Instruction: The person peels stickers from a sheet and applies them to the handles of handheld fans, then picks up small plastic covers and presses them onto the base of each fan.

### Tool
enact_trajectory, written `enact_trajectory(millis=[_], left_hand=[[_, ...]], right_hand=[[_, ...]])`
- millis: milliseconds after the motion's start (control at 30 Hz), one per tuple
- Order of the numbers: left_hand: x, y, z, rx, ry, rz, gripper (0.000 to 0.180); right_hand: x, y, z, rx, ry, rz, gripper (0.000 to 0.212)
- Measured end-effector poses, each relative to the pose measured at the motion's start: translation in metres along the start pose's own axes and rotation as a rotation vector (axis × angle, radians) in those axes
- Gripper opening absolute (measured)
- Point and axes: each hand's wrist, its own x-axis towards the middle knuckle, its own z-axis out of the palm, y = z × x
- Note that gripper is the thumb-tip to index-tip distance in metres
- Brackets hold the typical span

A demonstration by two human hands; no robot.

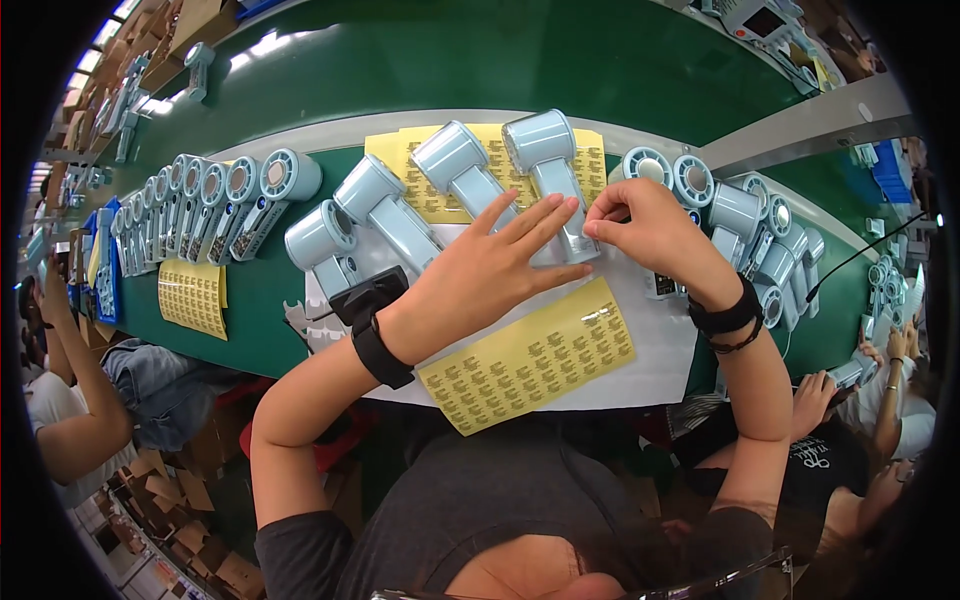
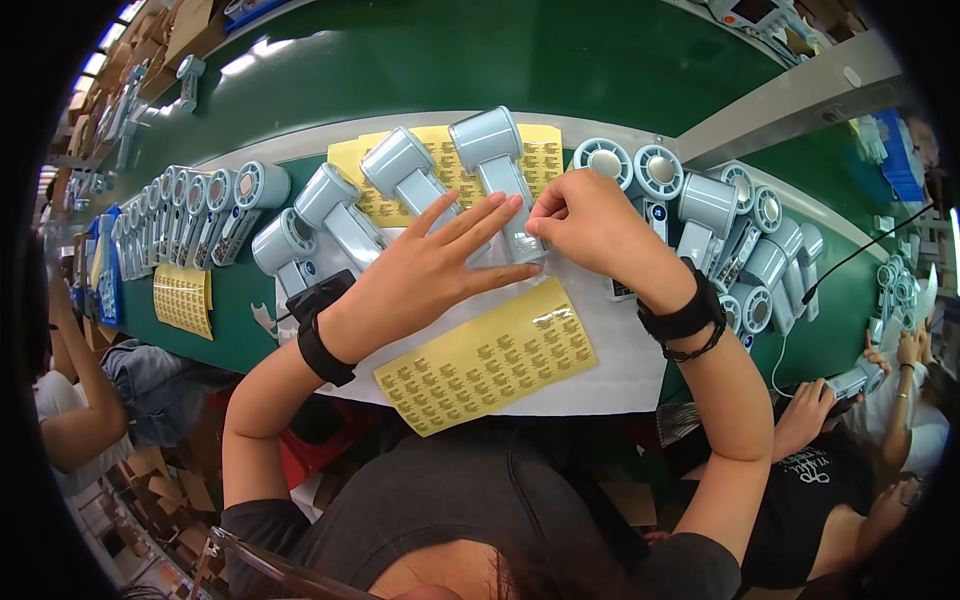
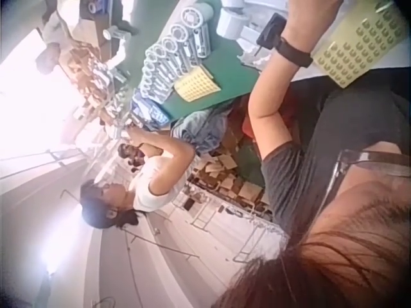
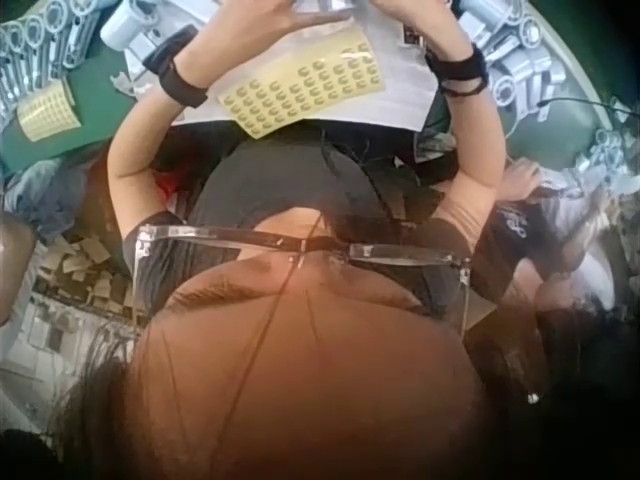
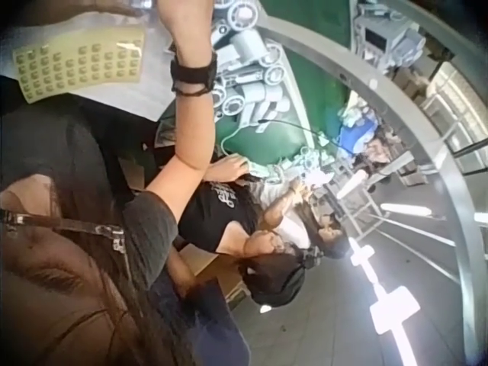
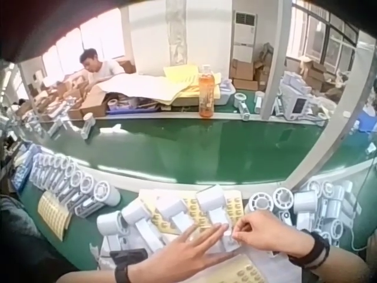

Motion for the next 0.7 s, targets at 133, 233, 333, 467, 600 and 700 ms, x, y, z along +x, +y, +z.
enact_trajectory(millis=[133, 233, 333, 467, 600, 700], left_hand=[[-0.001, 0.002, 0.001, -0.039, 0.010, -0.027, 0.055], [-0.002, 0.004, 0.003, -0.084, 0.008, -0.078, 0.061], [0.002, 0.005, 0.005, -0.082, 0.058, -0.013, 0.057], [-0.010, -0.002, -0.001, -0.045, 0.078, -0.004, 0.052], [-0.033, 0.028, -0.025, -0.030, -0.034, -0.058, 0.049], [-0.062, 0.058, -0.028, -0.203, -0.170, 0.019, 0.052]], right_hand=[[-0.007, 0.005, 0.017, -0.123, 0.158, -0.151, 0.007], [-0.022, 0.015, 0.041, -0.270, 0.367, -0.323, 0.005], [-0.044, 0.015, 0.059, -0.462, 0.668, -0.468, 0.005], [-0.073, -0.001, 0.057, -0.024, 0.579, -0.386, 0.009], [-0.088, 0.011, 0.079, 0.104, 0.175, -0.240, 0.012], [-0.083, 0.021, 0.095, 0.087, 0.207, -0.167, 0.014]])
